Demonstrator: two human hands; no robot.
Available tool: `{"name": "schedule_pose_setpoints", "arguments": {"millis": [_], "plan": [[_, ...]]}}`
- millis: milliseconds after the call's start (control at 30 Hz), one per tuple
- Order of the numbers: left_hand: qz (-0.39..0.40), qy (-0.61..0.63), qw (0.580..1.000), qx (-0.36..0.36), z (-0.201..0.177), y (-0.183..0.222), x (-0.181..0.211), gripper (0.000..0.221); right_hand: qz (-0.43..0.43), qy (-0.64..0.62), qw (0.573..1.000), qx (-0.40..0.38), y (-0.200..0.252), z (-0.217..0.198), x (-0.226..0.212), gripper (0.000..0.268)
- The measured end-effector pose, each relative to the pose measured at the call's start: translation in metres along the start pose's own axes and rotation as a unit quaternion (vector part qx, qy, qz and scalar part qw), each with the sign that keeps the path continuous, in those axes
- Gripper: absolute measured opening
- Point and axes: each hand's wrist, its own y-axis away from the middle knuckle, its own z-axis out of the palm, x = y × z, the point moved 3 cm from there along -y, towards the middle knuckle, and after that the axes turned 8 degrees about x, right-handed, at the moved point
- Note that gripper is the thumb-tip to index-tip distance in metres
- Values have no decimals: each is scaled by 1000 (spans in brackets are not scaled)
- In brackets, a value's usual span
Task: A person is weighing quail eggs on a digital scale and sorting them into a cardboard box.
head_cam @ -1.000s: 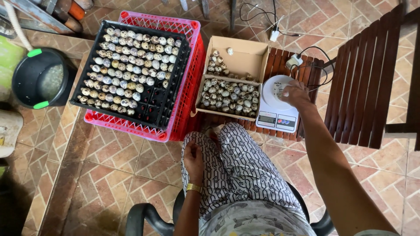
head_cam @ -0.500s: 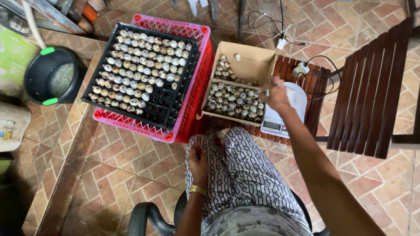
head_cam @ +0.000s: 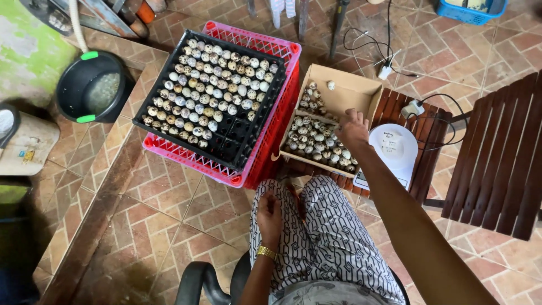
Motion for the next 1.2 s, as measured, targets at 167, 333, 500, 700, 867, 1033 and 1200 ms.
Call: {"name": "schedule_pose_setpoints", "arguments": {"millis": [167,333,500,700,867,1033,1200], "plan": [[7,9,1000,5,4,-3,-13,32,13,16,1000,-17,-4,1,-1,39],[24,16,1000,-2,4,-3,-11,32,41,82,995,-45,-15,27,3,44],[25,20,999,-15,4,-4,-12,33,66,85,993,-52,-12,11,-10,47],[32,24,999,-12,5,-5,-14,33,72,75,994,-21,-11,17,-12,46],[31,28,999,-3,5,-3,-13,33,56,70,996,6,-7,9,-14,46],[26,52,998,1,5,0,-10,32,76,59,995,-30,-3,-2,-17,45],[68,51,996,17,-1,5,31,26,80,46,995,-49,7,-22,-16,46]]}}
